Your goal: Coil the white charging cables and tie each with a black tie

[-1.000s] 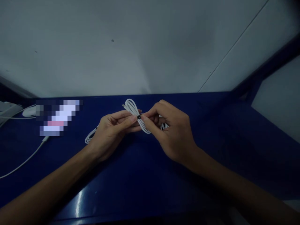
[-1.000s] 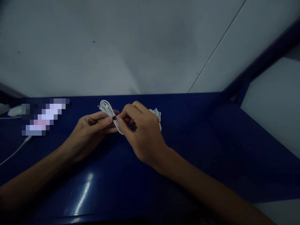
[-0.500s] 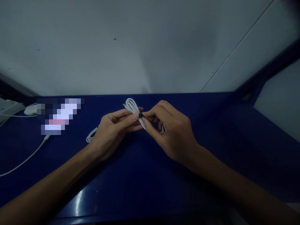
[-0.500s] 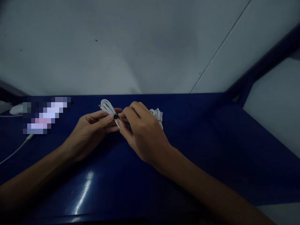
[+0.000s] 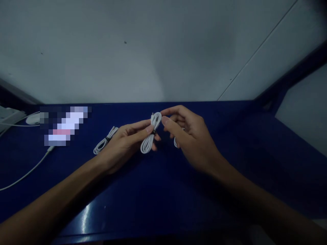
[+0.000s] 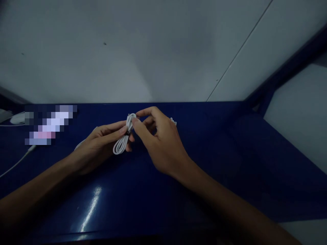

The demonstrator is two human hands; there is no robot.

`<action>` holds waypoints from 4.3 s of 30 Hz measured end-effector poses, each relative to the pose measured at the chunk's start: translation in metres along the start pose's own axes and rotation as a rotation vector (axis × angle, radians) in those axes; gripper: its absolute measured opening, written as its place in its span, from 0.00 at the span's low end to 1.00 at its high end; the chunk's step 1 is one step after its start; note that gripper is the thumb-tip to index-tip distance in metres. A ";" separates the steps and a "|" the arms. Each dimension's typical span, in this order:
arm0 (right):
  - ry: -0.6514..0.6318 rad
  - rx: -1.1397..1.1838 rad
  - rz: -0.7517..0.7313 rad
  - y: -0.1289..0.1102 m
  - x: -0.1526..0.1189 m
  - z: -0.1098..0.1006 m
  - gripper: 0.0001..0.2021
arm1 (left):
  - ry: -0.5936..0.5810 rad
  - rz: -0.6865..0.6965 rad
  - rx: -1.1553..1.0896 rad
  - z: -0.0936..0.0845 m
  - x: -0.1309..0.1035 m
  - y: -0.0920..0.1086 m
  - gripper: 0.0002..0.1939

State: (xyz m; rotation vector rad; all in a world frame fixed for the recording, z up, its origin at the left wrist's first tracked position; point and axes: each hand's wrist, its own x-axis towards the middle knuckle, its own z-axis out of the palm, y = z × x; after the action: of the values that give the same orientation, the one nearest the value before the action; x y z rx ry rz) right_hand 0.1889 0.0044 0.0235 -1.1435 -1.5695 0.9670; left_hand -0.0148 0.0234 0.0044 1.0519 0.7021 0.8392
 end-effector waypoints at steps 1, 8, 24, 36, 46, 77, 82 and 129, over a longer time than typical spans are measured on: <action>-0.060 0.078 0.051 0.001 0.001 0.000 0.13 | -0.022 -0.009 0.012 0.001 -0.001 0.000 0.18; -0.190 0.327 0.185 0.010 0.008 0.002 0.16 | -0.033 0.055 0.117 -0.001 -0.001 -0.004 0.18; -0.132 0.260 0.159 0.014 0.007 0.002 0.14 | 0.309 0.524 0.725 0.004 -0.011 -0.012 0.16; -0.063 0.117 0.007 0.008 0.001 0.005 0.09 | 0.308 0.434 0.585 0.010 -0.008 -0.006 0.11; -0.106 0.218 0.120 0.007 0.001 0.005 0.14 | 0.328 0.520 0.806 0.007 -0.014 -0.008 0.08; -0.046 -0.015 0.153 0.013 -0.002 0.007 0.30 | 0.223 0.718 1.036 0.015 -0.021 -0.007 0.17; 0.016 -0.123 -0.029 0.006 -0.004 0.008 0.27 | 0.282 0.632 0.988 0.015 -0.019 -0.006 0.12; 0.150 0.268 0.195 0.005 0.035 -0.044 0.16 | 0.182 0.258 0.553 0.016 -0.014 0.001 0.15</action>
State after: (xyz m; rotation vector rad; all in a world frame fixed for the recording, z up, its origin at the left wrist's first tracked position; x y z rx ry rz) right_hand 0.2278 0.0424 0.0384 -1.1630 -1.1850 1.1538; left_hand -0.0085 0.0044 0.0120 1.5994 0.9992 0.9974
